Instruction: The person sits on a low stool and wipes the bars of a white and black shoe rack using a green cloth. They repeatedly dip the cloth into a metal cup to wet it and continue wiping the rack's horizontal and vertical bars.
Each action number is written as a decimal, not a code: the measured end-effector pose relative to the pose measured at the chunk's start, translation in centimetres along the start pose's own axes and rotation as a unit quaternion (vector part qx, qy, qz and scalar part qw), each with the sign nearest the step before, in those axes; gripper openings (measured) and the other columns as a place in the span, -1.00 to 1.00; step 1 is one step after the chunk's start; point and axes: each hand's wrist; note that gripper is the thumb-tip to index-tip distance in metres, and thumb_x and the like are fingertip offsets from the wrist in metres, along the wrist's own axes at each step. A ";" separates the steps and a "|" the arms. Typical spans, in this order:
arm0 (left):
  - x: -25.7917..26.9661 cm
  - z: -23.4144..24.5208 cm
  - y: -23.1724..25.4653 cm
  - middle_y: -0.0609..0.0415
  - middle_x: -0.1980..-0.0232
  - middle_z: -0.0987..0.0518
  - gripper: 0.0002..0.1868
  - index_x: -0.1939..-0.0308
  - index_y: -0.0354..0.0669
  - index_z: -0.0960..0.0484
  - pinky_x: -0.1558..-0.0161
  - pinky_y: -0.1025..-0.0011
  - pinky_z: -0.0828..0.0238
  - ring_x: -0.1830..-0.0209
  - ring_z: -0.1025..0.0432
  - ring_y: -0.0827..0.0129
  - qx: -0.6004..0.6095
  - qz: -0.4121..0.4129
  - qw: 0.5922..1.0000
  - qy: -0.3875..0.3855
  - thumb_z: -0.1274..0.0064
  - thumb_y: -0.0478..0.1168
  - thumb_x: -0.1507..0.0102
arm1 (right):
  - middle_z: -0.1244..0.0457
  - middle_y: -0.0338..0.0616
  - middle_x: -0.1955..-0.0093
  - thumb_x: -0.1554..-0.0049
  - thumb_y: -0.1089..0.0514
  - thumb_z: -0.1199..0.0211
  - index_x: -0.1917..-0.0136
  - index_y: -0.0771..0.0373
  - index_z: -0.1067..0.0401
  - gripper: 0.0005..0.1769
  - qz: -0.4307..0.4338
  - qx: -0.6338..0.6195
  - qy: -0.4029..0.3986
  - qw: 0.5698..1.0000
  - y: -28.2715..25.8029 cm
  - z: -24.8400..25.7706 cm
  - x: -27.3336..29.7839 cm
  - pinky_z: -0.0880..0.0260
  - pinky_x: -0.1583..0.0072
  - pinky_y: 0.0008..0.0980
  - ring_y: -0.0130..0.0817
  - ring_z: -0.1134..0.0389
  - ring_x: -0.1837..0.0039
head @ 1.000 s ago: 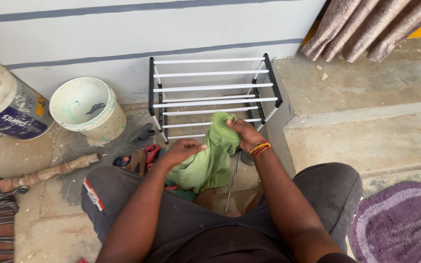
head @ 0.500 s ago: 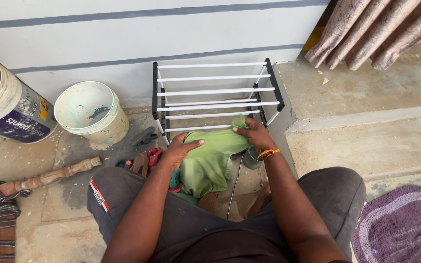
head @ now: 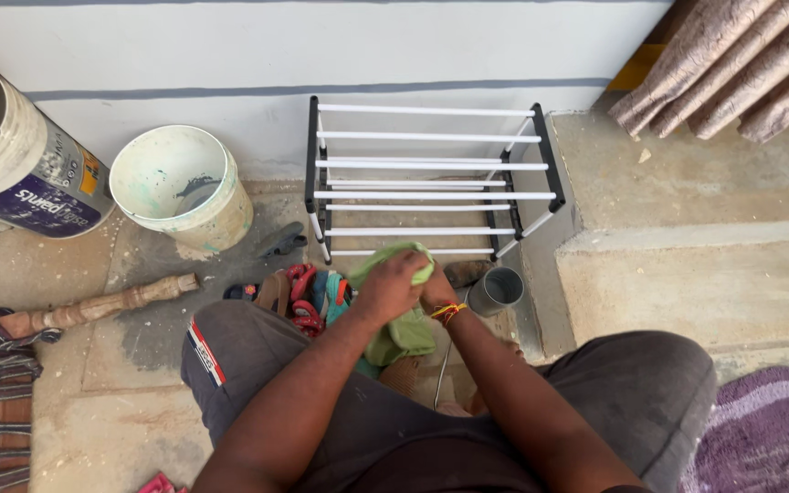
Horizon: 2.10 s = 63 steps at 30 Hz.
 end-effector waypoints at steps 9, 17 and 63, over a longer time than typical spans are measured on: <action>0.0 -3.0 -2.1 -0.45 -0.25 -0.41 -0.27 -0.23 -0.41 -0.42 -0.14 0.10 -0.49 -0.22 -0.39 -0.22 0.017 0.083 0.977 0.193 -0.20 -0.33 0.04 | -0.34 -0.02 -0.22 -0.12 -0.30 -0.09 -0.30 0.21 -0.35 -0.33 -0.089 -0.411 0.124 0.899 -3.2 -0.7 -3.5 -0.55 -0.16 -0.17 -0.10 -0.39 -0.22; -3.8 -8.2 -8.5 -0.41 -0.01 -0.61 -0.54 -0.07 -0.28 -0.60 -0.11 -0.12 -0.36 -0.04 -0.47 -0.31 0.182 0.336 0.924 0.030 0.03 0.05 -0.34 | -0.28 0.11 -0.27 -0.27 0.00 -0.20 -0.36 0.31 -0.31 -0.50 0.210 0.091 0.205 0.952 -4.0 4.5 -10.1 -0.42 -0.23 -0.07 -0.04 -0.35 -0.24; -5.3 -11.3 -9.2 -0.25 -0.03 -0.68 -0.10 -0.10 -0.38 -0.66 -0.10 0.25 -0.53 0.02 -0.60 0.06 0.035 0.177 0.911 -0.372 -0.50 0.20 0.11 | -0.38 -0.19 -0.32 -0.09 0.22 -0.23 -0.19 0.05 -0.53 -0.62 0.206 0.754 0.210 0.588 -12.5 17.1 -6.1 0.01 -0.52 -0.02 -0.24 -0.31 -0.42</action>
Point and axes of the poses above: each hand's wrist, its own x-axis away from the middle knuckle, its own z-axis out of the back of the hand, y = z × x
